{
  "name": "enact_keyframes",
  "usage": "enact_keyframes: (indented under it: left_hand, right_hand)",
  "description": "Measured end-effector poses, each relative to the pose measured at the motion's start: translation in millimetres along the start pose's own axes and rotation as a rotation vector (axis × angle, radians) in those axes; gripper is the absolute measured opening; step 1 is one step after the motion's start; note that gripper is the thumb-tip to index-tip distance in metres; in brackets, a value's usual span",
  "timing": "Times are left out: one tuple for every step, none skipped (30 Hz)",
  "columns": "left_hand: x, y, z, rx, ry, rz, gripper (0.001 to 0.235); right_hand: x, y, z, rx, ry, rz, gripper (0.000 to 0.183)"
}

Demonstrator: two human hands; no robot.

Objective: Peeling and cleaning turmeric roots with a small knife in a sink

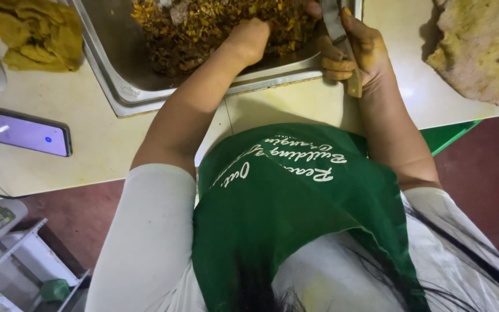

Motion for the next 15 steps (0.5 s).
enact_keyframes:
  left_hand:
    - [1,-17,-13,0.000,0.006,0.007,0.032]
    - [1,-34,-25,-0.027,-0.036,-0.163,0.034]
    - [4,-47,-38,-0.063,-0.075,-0.336,0.043]
    - [-8,-41,-36,-0.070,-0.068,-0.331,0.043]
    - [-19,-36,-36,-0.063,0.033,-0.651,0.049]
    - [-31,-32,-37,-0.056,0.134,-0.970,0.055]
    - [-34,-34,-47,-0.053,0.138,-0.964,0.055]
    - [-36,-36,-59,-0.119,0.218,-1.338,0.060]
    - [-39,-36,-74,-0.192,0.291,-1.716,0.066]
    - [-37,-37,-78,-0.189,0.288,-1.715,0.066]
    - [-38,-36,-83,-0.163,0.131,-1.850,0.064]
    - [-38,-34,-87,-0.132,-0.032,-1.980,0.061]
    - [-33,-37,-94,-0.131,-0.031,-1.979,0.061]
    - [-28,-40,-101,-0.116,0.004,-1.962,0.058]
    - [-21,-41,-107,-0.108,0.040,-1.946,0.055]
  right_hand:
    - [1,-1,0,-0.001,-0.009,-0.001,0.043]
    - [1,-3,-1,0.013,-0.020,0.012,0.047]
    - [3,-5,-4,0.034,-0.030,0.029,0.050]
    - [2,-5,-4,0.039,-0.039,0.033,0.050]
    - [2,-5,-4,0.036,-0.038,0.014,0.046]
    - [1,-4,-3,0.034,-0.037,-0.005,0.043]
    - [0,0,-1,0.030,-0.042,-0.010,0.043]
    - [0,4,0,0.024,-0.040,-0.032,0.043]
    - [3,8,2,0.019,-0.033,-0.049,0.043]
    - [7,14,3,0.016,-0.032,-0.047,0.043]
    - [10,17,5,0.193,-0.076,-0.209,0.050]
    - [12,20,7,0.370,-0.123,-0.372,0.058]
    - [16,29,11,0.369,-0.123,-0.372,0.058]
    - [19,37,16,0.398,-0.123,-0.771,0.067]
    - [22,46,18,0.426,-0.118,-1.171,0.077]
Point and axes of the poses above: each hand's wrist, its own z-axis towards the middle knuckle, its own y-axis out of the palm, x = y × z, the point moved 2 cm from there along z, towards the middle knuckle, and after that the axes turned 3 degrees about -y, right-handed, at the moved point
